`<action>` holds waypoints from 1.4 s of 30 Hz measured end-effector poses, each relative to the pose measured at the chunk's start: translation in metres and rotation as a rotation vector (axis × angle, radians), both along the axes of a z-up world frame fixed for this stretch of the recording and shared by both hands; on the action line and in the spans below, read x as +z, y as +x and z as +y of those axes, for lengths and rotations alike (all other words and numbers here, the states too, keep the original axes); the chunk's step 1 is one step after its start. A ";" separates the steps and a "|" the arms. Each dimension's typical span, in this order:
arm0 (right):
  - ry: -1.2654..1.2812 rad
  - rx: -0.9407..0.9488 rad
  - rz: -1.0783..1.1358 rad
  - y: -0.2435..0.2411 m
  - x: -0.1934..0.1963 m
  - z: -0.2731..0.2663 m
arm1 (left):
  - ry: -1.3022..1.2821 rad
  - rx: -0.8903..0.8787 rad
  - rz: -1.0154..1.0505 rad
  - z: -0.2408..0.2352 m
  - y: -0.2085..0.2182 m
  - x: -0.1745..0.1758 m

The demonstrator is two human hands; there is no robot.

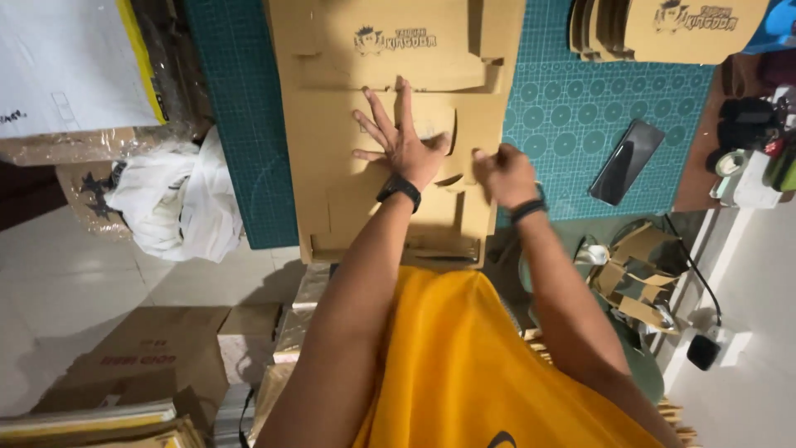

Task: Manually separating pre-cut cardboard shapes from larger sheets by punching them out.

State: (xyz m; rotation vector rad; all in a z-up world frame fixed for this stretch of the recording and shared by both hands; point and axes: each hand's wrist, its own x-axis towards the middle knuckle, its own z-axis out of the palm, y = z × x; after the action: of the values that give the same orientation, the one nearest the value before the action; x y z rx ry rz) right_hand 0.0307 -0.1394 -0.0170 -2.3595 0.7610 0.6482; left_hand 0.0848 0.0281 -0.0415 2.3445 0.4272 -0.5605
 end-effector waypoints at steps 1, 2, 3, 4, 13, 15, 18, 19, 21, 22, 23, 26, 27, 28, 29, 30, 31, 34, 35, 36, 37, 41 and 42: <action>0.108 -0.084 0.051 -0.004 -0.003 -0.009 | -0.037 -0.043 0.009 0.003 -0.002 0.007; 0.220 -0.168 0.095 -0.005 -0.007 -0.017 | -0.071 -0.088 0.012 0.007 0.000 0.013; 0.225 -0.168 0.095 -0.011 -0.033 -0.024 | -0.066 -0.088 0.012 0.007 -0.002 0.015; 0.200 -0.183 0.041 -0.020 -0.058 -0.032 | -0.024 -0.196 0.005 0.005 -0.005 0.017; 0.365 -0.388 -0.030 -0.025 -0.095 -0.039 | 0.165 -0.391 0.087 -0.007 0.005 0.034; 0.398 -0.453 -0.012 -0.015 -0.070 -0.024 | 0.181 -0.379 0.094 -0.008 0.007 0.030; 0.506 -0.586 -0.001 -0.009 -0.042 -0.008 | 0.200 -0.393 0.087 -0.007 0.004 0.025; 0.494 -0.587 0.010 -0.004 -0.034 -0.004 | 0.221 -0.396 0.093 -0.007 0.005 0.024; 0.476 -0.587 0.029 -0.005 -0.034 -0.007 | 0.236 -0.395 0.107 -0.011 0.003 0.024; 0.505 -0.610 0.031 -0.007 -0.044 -0.011 | 0.253 -0.392 0.114 -0.011 0.004 0.025; 0.534 -0.633 0.033 -0.009 -0.055 -0.014 | 0.270 -0.388 0.121 -0.011 0.005 0.026; 0.545 -0.704 0.055 -0.013 -0.060 -0.011 | 0.299 -0.407 0.100 -0.010 0.004 0.023; 0.546 -0.702 0.057 -0.010 -0.058 -0.010 | 0.301 -0.405 0.102 -0.008 0.007 0.023; 0.505 -0.643 0.071 -0.011 -0.054 -0.011 | 0.283 -0.405 0.126 -0.008 0.007 0.024; 0.464 -0.583 0.085 -0.011 -0.050 -0.012 | 0.266 -0.406 0.151 -0.009 0.007 0.026; 0.461 -0.584 0.084 -0.012 -0.065 -0.018 | 0.263 -0.407 0.150 -0.010 0.008 0.026; 0.471 -0.544 0.072 -0.013 -0.079 -0.025 | 0.281 -0.399 0.163 -0.011 0.008 0.027; 0.480 -0.513 0.055 -0.004 -0.079 -0.020 | 0.294 -0.389 0.169 -0.013 0.010 0.031; 0.486 -0.519 0.060 0.002 -0.072 -0.014 | 0.298 -0.383 0.171 -0.013 0.011 0.034; 0.484 -0.516 0.051 0.001 -0.067 -0.013 | 0.295 -0.381 0.162 -0.014 0.009 0.032; 0.500 -0.535 0.073 0.001 -0.061 -0.013 | 0.302 -0.376 0.155 -0.014 0.008 0.031; 0.440 -0.413 0.261 0.018 -0.010 -0.005 | 0.270 -0.398 0.155 -0.008 0.010 0.032; 0.436 -0.411 0.258 0.024 0.004 0.006 | 0.267 -0.396 0.152 -0.007 0.008 0.032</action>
State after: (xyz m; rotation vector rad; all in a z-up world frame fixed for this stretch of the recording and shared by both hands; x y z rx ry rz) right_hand 0.0546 -0.1330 -0.0130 -1.6803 1.0577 0.8437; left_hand 0.0933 0.0206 -0.0098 2.6728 0.1039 -0.9200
